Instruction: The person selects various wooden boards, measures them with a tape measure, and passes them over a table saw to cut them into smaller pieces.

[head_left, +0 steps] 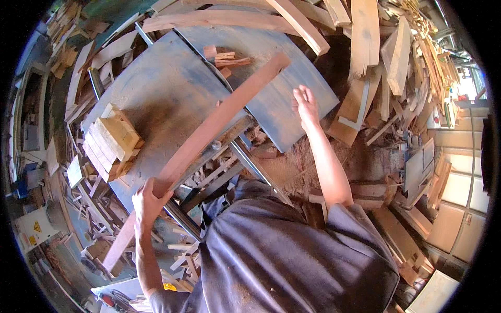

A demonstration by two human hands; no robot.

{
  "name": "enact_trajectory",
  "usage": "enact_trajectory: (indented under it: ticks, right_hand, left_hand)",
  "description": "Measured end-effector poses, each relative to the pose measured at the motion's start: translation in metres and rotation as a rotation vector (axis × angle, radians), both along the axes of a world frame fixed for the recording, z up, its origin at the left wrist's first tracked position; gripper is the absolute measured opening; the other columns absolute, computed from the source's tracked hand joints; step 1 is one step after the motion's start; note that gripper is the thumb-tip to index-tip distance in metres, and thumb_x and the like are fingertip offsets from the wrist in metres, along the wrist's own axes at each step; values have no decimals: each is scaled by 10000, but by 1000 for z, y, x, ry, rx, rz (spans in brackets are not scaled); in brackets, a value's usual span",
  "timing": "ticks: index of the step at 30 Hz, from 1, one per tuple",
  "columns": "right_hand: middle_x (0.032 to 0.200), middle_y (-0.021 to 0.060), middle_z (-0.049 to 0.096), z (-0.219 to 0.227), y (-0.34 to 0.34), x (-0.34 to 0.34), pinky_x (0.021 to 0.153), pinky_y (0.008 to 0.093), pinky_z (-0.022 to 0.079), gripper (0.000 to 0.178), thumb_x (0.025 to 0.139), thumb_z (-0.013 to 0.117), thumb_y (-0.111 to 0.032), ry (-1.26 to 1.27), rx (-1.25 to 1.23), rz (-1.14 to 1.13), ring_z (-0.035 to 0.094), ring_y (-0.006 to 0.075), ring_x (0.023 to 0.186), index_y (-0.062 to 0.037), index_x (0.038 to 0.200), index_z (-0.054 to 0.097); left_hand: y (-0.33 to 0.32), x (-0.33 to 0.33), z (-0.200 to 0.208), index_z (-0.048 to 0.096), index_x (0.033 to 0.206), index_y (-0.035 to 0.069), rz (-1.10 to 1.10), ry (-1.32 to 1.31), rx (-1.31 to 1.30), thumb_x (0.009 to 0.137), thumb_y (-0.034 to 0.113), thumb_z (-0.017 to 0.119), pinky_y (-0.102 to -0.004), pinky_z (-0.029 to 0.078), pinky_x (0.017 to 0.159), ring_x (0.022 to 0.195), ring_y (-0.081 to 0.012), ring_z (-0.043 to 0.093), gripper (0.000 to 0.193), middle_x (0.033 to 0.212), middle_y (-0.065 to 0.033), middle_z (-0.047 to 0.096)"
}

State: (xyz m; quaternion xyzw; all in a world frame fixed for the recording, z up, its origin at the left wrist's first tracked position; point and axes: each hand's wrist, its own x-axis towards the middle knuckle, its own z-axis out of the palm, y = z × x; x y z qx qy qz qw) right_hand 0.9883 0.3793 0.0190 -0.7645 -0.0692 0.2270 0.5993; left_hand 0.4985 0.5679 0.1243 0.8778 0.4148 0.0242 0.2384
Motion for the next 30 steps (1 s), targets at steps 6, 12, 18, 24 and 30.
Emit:
enact_trajectory:
  ticks: [6,12,18,24,30]
  right_hand:
    - [1303,133,603,-46,21,23,788,329,546,643,969,651,-359,-93,-207,134,631,181,971,-41,1474,411]
    - [1322,176,617,-105,33,48,825,364,553,577,968,643,-362,-359,-447,260,642,237,1097,-80,1445,483]
    - [1184,129,691,-108,47,44,795,354,554,502,952,662,-380,-192,-320,342,668,203,1004,-89,1354,585]
    - [1010,146,749,-75,64,1,817,333,546,361,886,706,-365,-329,-468,458,721,221,939,-71,1092,739]
    - [978,147,752,-94,59,-4,823,350,545,335,823,753,-310,-369,-434,388,728,254,924,-62,1049,756]
  left_hand:
    - [25,-13,-46,622,943,28,-110,108,0,634,291,881,-453,521,719,814,-397,658,481,861,-189,676]
    - [51,-38,-88,613,1073,33,-30,160,-61,644,304,880,-457,517,810,949,-396,655,573,998,-193,692]
    - [54,-55,-104,605,1049,35,-12,109,-126,621,264,897,-453,487,851,992,-401,612,567,1006,-189,668]
    - [58,-89,-112,563,962,19,-48,100,-93,580,193,900,-468,472,776,875,-391,588,538,892,-171,637]
    - [57,-93,-126,595,1040,30,-83,74,-85,624,188,881,-473,481,809,943,-403,606,529,947,-174,668]
